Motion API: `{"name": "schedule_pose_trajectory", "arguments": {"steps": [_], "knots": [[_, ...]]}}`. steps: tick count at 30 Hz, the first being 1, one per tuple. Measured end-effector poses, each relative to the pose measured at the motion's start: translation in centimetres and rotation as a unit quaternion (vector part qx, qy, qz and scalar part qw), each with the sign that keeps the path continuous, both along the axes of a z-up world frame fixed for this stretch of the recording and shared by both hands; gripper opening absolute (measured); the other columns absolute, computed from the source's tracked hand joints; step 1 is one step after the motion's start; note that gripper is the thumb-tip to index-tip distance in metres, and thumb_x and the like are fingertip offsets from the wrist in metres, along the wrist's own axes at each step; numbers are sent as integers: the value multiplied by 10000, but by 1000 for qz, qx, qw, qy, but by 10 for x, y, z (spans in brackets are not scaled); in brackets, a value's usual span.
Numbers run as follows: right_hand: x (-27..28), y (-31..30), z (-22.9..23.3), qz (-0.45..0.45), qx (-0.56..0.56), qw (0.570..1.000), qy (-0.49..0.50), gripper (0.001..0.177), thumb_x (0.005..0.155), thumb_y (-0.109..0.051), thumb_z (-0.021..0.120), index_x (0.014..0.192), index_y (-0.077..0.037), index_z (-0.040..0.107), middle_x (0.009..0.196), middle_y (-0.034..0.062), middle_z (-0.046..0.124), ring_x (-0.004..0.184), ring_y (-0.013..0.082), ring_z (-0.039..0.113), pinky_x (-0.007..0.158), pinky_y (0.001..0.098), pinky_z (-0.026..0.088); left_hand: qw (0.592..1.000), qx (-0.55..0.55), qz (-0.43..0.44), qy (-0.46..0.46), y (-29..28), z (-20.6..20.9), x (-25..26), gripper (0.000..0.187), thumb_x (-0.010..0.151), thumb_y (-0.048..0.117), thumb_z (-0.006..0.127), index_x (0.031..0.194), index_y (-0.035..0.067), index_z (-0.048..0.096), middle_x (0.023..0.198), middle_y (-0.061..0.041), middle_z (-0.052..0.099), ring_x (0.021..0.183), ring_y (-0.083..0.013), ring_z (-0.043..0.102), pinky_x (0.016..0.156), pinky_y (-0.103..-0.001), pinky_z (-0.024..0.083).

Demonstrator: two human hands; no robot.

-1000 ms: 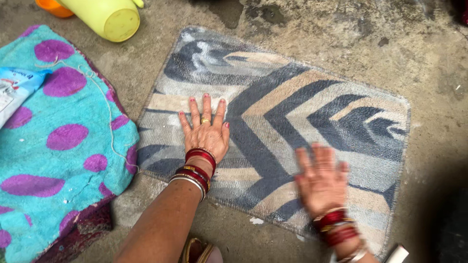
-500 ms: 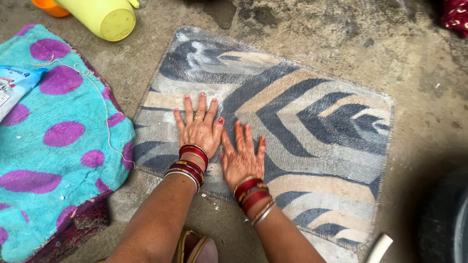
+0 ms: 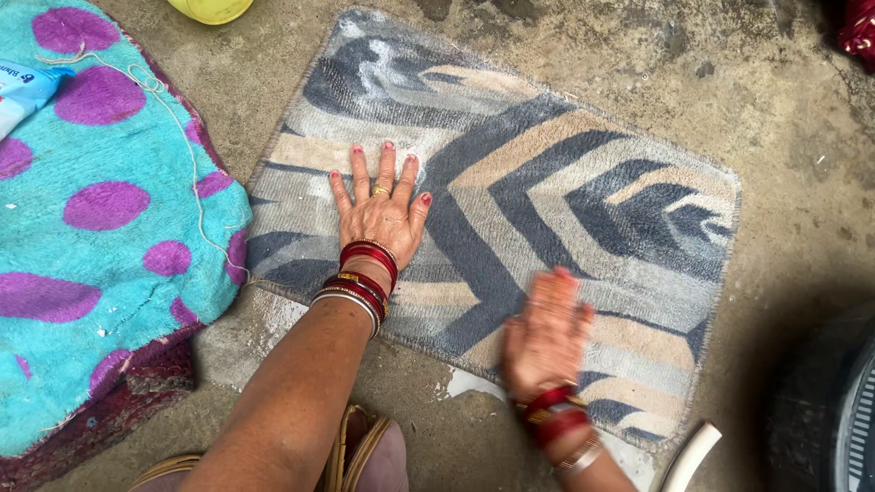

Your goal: The person washes several small rugs on a concrete floor using water from a hose, soap, and their hands to scrub and rinse them.

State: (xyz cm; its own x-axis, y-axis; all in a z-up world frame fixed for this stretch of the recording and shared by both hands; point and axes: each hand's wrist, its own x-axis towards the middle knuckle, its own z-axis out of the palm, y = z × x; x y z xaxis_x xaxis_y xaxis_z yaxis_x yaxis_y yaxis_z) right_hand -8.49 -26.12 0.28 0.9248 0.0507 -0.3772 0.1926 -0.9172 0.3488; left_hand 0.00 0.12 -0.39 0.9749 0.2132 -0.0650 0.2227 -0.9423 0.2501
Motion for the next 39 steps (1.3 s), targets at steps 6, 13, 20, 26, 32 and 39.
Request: {"name": "schedule_pose_trajectory", "arguments": {"steps": [6,13,20,26,32,39], "knots": [[37,79,14,136,191,971,37,804,958,-465,331,1610,-74,68,1706,105,10,1528,243,6,1191,513,-43,1000,1,-2,1,-3,7,-1,609,1019,508,348,1580,271,344,1699,-59,157,1552,-397,0,1210,-639,-25],[69,-94,8,-108,235,952,-161,854,972,-526,366,1608,-12,122,1702,177,45,1570,310,11,1211,525,-14,999,24,6,34,-4,14,4,651,998,471,366,1602,258,249,1703,-64,90,1533,-412,-18,1203,-622,-27],[72,80,-9,14,204,979,-27,811,980,-489,362,1608,-99,30,1702,99,-59,1553,240,-51,1227,502,-35,999,26,0,31,-5,12,3,633,1019,441,359,1613,258,238,1707,-59,84,1548,-407,-31,1221,-605,-31],[80,20,9,22,181,983,-24,742,992,-440,320,1629,-185,39,1712,32,-30,1554,226,-23,1227,514,-29,999,9,4,40,-3,14,0,624,1015,424,358,1609,288,224,1704,-38,67,1547,-392,-26,1222,-601,-33],[18,-87,-3,-126,189,960,-165,808,953,-458,353,1602,-26,143,1697,166,59,1560,326,26,1198,564,22,995,25,19,91,-14,32,1,658,1012,423,317,1619,258,124,1705,-80,-7,1554,-381,-49,1230,-555,-21],[11,-91,-21,-133,228,946,-190,811,951,-462,364,1604,-10,197,1711,166,87,1578,359,28,1196,632,28,970,22,-212,118,-137,48,-11,707,1022,424,251,1601,100,6,1694,-131,-67,1544,-307,-63,1242,-517,45]]}}
